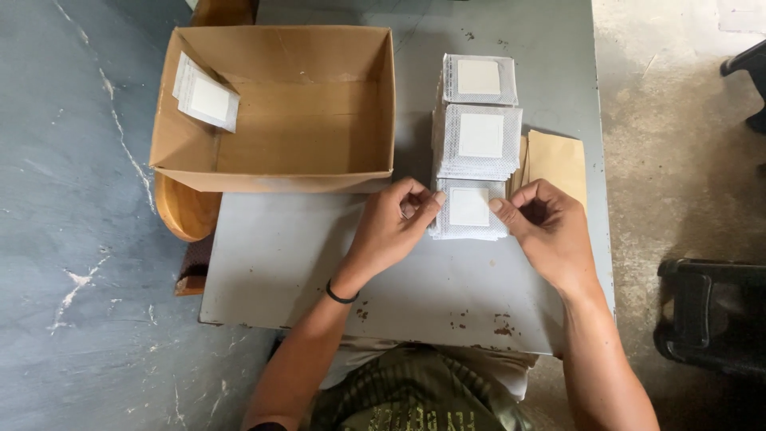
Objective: Stacking small coffee packets from a box into neat piles on a table.
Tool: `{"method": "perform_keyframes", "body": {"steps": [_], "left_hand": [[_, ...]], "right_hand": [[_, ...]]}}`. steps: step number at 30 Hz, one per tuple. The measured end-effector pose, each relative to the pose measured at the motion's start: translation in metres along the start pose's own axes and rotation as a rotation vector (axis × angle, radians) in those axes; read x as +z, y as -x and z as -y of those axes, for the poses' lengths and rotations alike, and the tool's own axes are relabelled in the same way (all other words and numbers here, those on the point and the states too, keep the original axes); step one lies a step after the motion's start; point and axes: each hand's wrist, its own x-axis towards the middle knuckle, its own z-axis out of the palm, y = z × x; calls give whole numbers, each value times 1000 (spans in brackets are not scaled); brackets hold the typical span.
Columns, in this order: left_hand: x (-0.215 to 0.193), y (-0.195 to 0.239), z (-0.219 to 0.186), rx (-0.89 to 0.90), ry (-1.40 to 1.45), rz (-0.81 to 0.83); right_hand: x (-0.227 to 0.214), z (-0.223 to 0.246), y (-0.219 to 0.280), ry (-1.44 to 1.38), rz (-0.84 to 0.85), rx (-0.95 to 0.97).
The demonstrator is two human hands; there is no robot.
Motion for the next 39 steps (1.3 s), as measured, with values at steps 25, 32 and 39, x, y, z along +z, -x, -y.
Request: {"method": "perform_keyframes", "body": {"steps": [25,32,39], "left_hand": [[-154,-33,-26,67,-731,-246],[-214,-80,44,221,-1440,-126],[-220,-114,75,-163,-1824,138]], "right_hand": [[75,142,-15,375,386,-27],[128,138,-35,359,374,-327],[166,133,-46,347,387,-275]]}}
